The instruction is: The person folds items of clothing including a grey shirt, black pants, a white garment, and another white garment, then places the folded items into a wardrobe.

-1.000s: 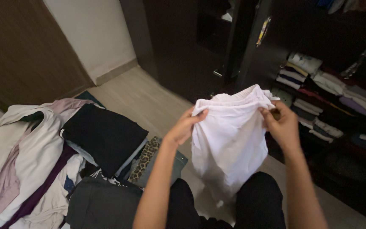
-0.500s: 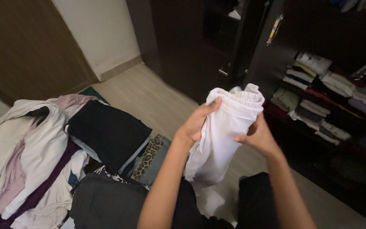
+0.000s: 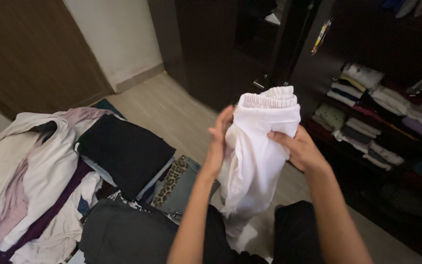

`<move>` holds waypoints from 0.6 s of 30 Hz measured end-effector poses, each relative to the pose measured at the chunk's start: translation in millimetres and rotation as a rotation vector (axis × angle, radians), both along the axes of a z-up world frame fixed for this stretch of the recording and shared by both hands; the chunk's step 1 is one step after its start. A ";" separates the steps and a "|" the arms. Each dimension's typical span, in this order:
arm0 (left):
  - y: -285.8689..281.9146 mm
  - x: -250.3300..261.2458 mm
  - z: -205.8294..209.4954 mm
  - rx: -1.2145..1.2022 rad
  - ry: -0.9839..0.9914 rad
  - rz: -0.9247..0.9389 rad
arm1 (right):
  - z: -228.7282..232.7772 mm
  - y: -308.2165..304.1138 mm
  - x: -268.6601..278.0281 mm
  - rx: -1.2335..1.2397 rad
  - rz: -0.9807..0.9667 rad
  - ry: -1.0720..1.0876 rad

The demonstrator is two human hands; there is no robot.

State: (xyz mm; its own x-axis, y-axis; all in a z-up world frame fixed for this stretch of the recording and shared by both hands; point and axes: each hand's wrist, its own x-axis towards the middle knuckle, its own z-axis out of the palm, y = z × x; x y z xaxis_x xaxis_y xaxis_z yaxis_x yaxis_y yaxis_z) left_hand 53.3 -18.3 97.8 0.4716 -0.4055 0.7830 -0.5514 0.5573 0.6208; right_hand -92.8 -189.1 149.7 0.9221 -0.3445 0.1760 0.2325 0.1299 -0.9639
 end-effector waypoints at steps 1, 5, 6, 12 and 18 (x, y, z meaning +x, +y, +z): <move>2.6 -4.5 -15.5 0.055 0.083 -0.056 | 1.3 1.0 1.4 -0.002 0.012 0.042; 6.0 -25.0 -74.8 0.235 0.621 -0.418 | 1.7 7.3 17.1 0.057 0.014 0.085; 5.6 -27.4 -86.1 0.234 0.732 -0.493 | 1.2 9.7 24.3 0.057 0.032 0.047; 34.6 -42.1 -180.6 0.188 1.202 -0.821 | -23.8 6.2 51.5 0.074 -0.099 0.180; 87.4 -60.7 -265.2 0.297 1.359 -0.839 | -113.1 -4.6 70.3 0.215 -0.052 0.384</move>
